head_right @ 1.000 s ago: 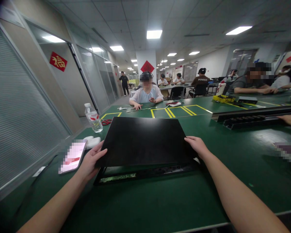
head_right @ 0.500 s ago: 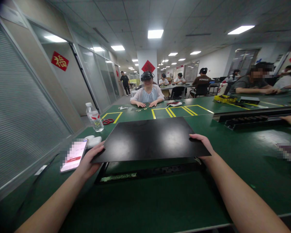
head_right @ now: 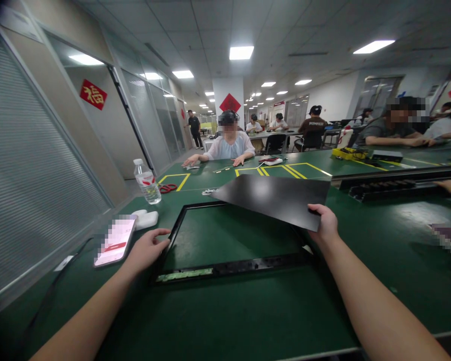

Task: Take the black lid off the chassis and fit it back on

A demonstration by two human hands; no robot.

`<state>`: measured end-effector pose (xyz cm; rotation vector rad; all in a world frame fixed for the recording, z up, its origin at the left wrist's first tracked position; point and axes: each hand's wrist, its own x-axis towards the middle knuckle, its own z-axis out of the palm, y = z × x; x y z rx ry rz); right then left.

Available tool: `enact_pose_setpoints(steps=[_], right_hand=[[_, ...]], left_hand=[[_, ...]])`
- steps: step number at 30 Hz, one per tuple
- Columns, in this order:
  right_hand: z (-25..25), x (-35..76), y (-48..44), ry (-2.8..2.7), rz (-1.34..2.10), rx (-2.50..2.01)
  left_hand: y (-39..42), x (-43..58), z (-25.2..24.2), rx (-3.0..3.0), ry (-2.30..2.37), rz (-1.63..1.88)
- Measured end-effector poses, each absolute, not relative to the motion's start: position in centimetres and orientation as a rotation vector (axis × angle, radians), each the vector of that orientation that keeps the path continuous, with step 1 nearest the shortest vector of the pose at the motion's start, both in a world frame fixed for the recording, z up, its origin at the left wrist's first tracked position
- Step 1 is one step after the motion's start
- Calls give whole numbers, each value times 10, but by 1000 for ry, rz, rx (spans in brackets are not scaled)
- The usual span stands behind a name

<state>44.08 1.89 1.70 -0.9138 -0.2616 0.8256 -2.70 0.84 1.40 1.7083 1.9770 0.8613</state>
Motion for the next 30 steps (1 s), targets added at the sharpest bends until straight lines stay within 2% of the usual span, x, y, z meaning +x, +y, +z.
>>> enact_pose_setpoints(steps=[6,13,30], right_hand=[[27,435,19,-120,579,-854],[29,446,14,-114,400,-921],[8,471,27,112,532,-992]], left_hand=[[7,-24,18,1784,2037,689],[4,-23,17,1685,1921,808],[8,-27,8,1748,1924,804]])
